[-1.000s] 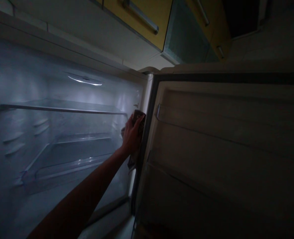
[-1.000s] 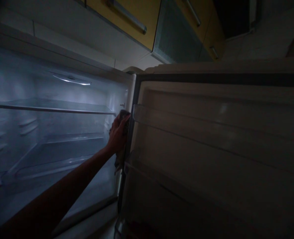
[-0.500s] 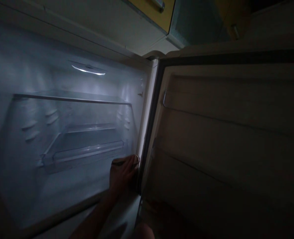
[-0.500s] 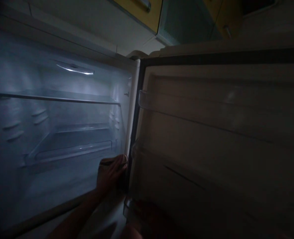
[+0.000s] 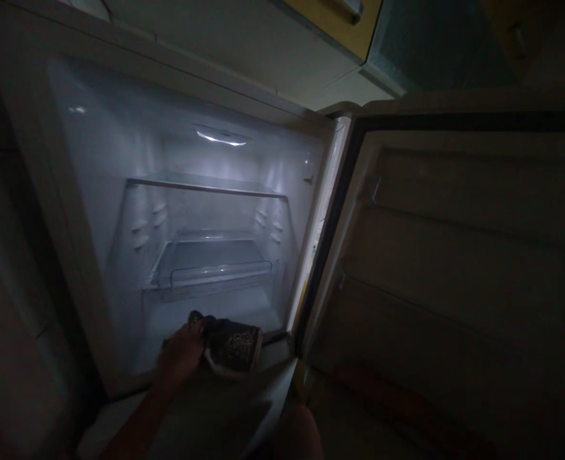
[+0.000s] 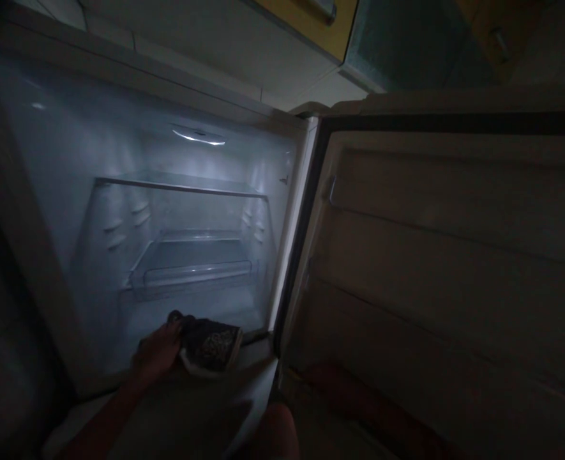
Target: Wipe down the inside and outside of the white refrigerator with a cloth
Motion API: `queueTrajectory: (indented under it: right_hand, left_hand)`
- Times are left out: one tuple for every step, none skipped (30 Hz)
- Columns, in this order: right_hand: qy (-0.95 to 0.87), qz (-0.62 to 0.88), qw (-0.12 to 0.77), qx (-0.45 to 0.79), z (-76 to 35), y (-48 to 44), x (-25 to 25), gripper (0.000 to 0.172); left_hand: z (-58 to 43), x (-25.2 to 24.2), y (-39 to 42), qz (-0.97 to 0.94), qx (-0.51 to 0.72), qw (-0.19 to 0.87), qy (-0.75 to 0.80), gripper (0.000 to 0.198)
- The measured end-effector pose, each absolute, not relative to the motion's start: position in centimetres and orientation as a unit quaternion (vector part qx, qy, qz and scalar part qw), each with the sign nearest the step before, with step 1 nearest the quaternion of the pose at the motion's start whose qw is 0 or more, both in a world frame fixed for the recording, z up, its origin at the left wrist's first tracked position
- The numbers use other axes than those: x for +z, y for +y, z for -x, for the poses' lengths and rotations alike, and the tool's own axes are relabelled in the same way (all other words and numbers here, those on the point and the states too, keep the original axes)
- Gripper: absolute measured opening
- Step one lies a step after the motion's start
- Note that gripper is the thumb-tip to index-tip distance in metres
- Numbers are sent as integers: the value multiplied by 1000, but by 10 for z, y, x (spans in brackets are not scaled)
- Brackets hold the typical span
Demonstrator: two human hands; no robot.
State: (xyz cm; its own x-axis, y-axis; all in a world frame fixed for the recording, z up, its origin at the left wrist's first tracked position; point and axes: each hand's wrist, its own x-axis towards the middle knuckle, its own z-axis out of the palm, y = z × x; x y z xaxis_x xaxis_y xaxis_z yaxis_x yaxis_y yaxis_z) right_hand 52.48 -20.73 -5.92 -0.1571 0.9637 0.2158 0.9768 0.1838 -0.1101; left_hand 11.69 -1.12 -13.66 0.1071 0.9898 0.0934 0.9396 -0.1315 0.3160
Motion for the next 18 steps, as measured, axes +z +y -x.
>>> queueTrajectory:
  right_hand:
    - [-764,632,129,-24,-521,-206,-49,32]
    - [-768,625,137,-19,-514,-204,-38,30]
    - [-776,615,143,-15,-505,-202,-27,30]
    - [-782,604,152,-6,-491,-200,-18,32]
    - [-788,592,169,9,-474,-196,-11,36]
    - [-792,579,190,34,-452,-191,-8,38]
    - [-795,564,213,68,-428,-183,-9,39]
    - [-793,551,235,108,-402,-174,-14,40]
    - [-789,543,244,150,-376,-162,-24,43]
    - [-783,545,240,183,-350,-149,-37,50]
    - [-775,557,221,203,-326,-134,-53,62]
    - [-770,570,198,209,-303,-120,-69,73]
    - [-768,579,184,202,-282,-105,-85,81]
    - [-768,586,179,185,-263,-91,-98,84]
    - [-768,591,183,167,-246,-78,-109,83]
    - [-765,595,195,151,-230,-66,-116,80]
    - [-759,601,204,145,-216,-55,-119,79]
    - [-754,605,209,148,-203,-46,-119,81]
  left_hand:
    - [-108,-137,-10,-720,149,80,673,55]
    - [-102,-137,-9,-702,157,72,690,55]
    - [-100,-137,-8,-688,167,65,703,55]
    - [-99,-136,-7,-677,179,58,711,56]
    - [-101,-135,-6,-669,194,52,716,57]
    - [-102,-135,-6,-662,208,47,719,59]
    - [-102,-135,-8,-655,220,44,722,63]
    - [-101,-137,-11,-648,237,43,723,66]
    - [-96,-141,-15,-646,261,42,716,68]
    - [-89,-147,-23,-652,291,38,699,69]
    - [-80,-156,-32,-664,325,25,673,67]
    - [-68,-167,-42,-684,352,4,639,65]
    - [-55,-178,-54,-708,368,-28,602,62]
    - [-42,-190,-65,-732,366,-67,570,61]
    - [-31,-200,-76,-754,348,-105,547,64]
    - [-20,-209,-85,-770,325,-140,532,69]
    - [-13,-215,-91,-778,303,-165,525,74]
    - [-8,-218,-96,-780,288,-181,525,80]
